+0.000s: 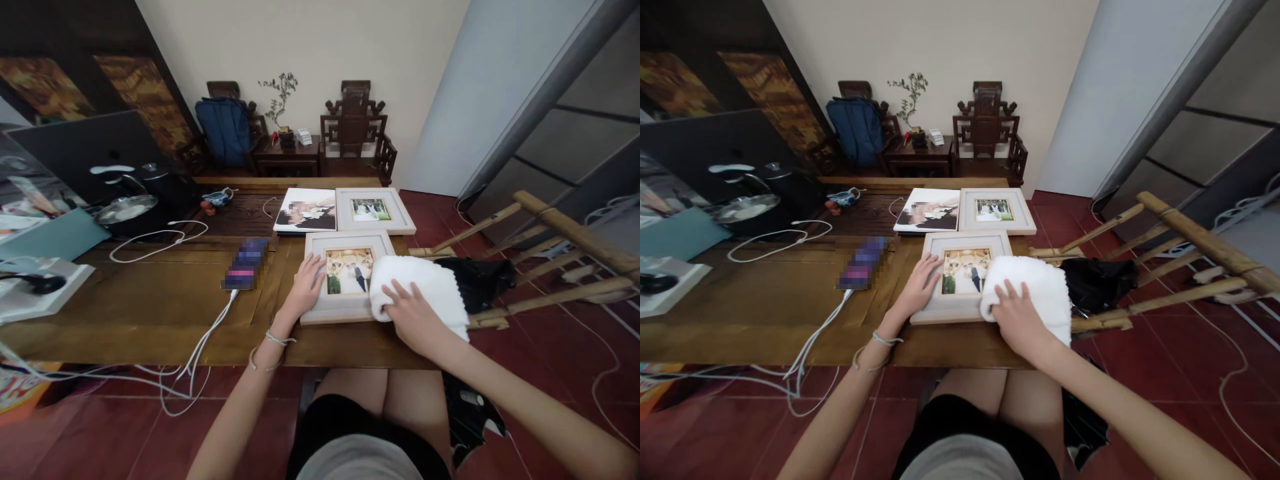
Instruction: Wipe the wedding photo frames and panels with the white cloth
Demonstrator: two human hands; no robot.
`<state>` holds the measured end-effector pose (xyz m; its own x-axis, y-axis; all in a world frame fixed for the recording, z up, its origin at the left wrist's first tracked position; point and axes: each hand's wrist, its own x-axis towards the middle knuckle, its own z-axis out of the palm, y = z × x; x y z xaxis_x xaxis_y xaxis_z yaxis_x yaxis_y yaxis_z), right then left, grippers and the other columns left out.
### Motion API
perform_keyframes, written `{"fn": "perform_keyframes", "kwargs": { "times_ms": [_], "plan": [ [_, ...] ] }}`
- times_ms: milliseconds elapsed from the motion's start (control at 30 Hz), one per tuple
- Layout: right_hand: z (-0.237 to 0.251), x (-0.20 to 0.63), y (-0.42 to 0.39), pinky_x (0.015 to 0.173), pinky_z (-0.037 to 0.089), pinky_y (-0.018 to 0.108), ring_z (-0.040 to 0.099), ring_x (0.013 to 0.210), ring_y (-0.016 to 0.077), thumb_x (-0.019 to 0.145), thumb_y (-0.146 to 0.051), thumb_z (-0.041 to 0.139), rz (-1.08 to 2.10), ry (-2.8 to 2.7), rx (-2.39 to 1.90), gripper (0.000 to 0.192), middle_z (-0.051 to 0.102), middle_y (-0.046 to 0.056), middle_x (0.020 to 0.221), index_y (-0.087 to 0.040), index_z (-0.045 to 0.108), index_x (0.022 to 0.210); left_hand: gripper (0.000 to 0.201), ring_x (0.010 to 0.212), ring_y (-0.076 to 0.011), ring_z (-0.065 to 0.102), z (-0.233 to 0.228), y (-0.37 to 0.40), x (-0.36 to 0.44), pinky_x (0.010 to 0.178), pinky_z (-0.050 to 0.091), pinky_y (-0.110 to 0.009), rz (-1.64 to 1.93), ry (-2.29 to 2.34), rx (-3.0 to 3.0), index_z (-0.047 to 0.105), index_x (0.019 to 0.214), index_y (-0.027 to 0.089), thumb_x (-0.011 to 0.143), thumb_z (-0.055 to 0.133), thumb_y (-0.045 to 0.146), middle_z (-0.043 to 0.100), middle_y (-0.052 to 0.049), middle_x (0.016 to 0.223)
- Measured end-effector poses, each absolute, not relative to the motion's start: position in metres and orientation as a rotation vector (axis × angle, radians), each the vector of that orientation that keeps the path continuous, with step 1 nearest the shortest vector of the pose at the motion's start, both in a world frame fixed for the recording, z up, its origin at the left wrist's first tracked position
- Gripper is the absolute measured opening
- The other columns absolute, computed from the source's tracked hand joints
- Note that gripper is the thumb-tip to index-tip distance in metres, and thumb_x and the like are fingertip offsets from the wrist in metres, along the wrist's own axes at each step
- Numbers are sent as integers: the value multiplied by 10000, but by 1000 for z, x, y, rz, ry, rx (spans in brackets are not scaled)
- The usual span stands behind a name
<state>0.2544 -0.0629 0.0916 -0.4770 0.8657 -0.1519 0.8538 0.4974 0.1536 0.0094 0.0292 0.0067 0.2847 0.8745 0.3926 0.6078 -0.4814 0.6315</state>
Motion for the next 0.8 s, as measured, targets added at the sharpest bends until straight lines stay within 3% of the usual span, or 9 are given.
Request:
{"fn": "perform_keyframes", "kwargs": {
  "times_ms": [133,300,533,800],
  "plan": [
    [96,274,-49,1011,255,617,307,1326,358,700,18,428,89,2565,1457,403,471,158,1370,-133,690,968,355,1367,-254,289,6,31,9,1088,264,-550,1018,1324,2217,506,1256,204,931,392,289,478,-121,1370],
    [95,240,-33,1014,270,608,310,1322,359,701,-8,458,-23,2704,1276,372,483,168,1356,-117,692,969,362,1367,-246,294,6,34,8,1099,256,-528,1040,1316,2148,527,1245,212,936,379,328,486,-108,1368],
    [75,176,-30,1031,281,568,315,1318,345,804,-97,451,48,2937,1042,291,467,169,1360,-122,691,968,473,1356,-208,323,4,39,8,1123,250,-463,1068,1397,1845,521,1258,223,971,183,388,474,-69,1386],
    [91,223,-48,1032,262,605,325,1314,376,748,-14,461,8,2695,1301,339,487,167,1352,-132,703,955,368,1361,-251,301,7,30,12,1100,258,-520,1015,1375,2168,505,1250,196,941,371,343,478,-114,1371]
  ]
}}
